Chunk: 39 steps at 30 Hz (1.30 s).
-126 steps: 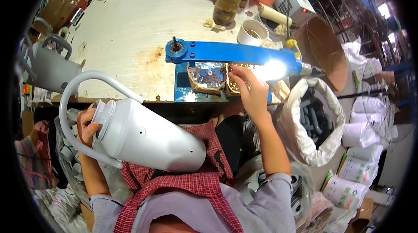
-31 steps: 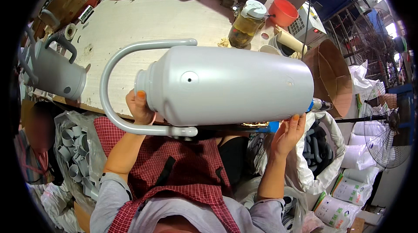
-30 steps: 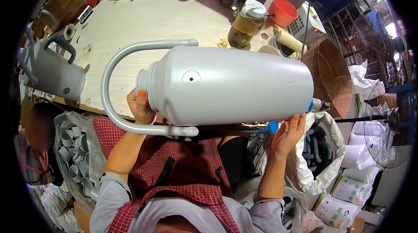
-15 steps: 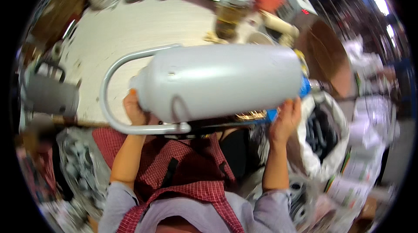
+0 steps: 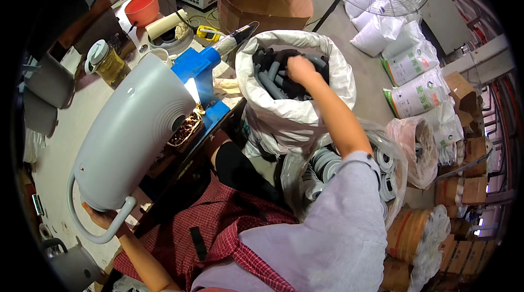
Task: The person repeatedly picks up a gray watering can, inserts a small metal washer into the spout, and attaches a gray plastic spout piece. They then place the assembled watering can on the table and repeat the process with another unit. The workspace contains bins of parts and several completed watering cans.
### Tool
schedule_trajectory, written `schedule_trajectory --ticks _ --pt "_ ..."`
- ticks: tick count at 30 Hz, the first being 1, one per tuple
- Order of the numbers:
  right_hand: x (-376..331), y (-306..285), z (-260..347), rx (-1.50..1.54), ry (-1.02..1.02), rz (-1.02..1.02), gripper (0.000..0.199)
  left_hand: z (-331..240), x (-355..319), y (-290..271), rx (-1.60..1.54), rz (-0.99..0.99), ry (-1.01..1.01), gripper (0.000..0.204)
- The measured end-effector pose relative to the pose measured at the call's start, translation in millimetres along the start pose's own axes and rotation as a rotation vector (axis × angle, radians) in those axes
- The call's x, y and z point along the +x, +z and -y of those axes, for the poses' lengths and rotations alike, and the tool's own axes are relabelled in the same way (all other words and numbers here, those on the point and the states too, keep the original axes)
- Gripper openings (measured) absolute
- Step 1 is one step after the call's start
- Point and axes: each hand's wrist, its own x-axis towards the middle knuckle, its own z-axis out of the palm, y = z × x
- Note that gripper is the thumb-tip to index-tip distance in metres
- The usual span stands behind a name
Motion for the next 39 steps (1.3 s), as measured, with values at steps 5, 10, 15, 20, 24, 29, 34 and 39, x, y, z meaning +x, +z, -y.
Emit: schedule_trajectory --ticks 5,10,15,20,24,29,34,39 --pt "20.4 37.4 -13.6 -0.015 -0.117 -0.098 0.024 -0.2 -1.2 -3.5 0.001 0.001 0.006 0.046" --pt "-61.0 -68.9 -38.5 0.445 -0.294 -0.536 0.033 0.0 -4.1 -6.5 0.047 0.005 -0.02 0.041" --pt "-108.1 -132.5 26.7 0.906 -0.292 -0.55 0.036 4.9 -3.3 -1.3 0.075 0.072 0.053 0.041" --pt "-110.9 -186.0 122.7 0.709 -0.818 -0.576 0.043 10.9 -10.1 -0.4 0.1 0.072 0.073 0.042" --pt "-110.6 -226.2 183.6 0.515 -1.255 -0.561 0.046 3.9 -13.8 -1.9 0.261 0.138 0.063 0.044" --pt "-114.8 -250.0 254.9 0.405 -1.469 -0.578 0.056 -8.0 -12.7 9.1 0.156 0.229 0.159 0.044" --pt "-127.7 -256.7 323.1 0.323 -1.525 -0.431 0.058 -17.8 -8.9 14.5 0.209 0.297 0.358 0.037" --pt "-134.4 -255.4 357.2 0.235 -1.497 -0.314 0.048 -23.9 -6.6 13.7 0.265 0.318 0.427 0.038"
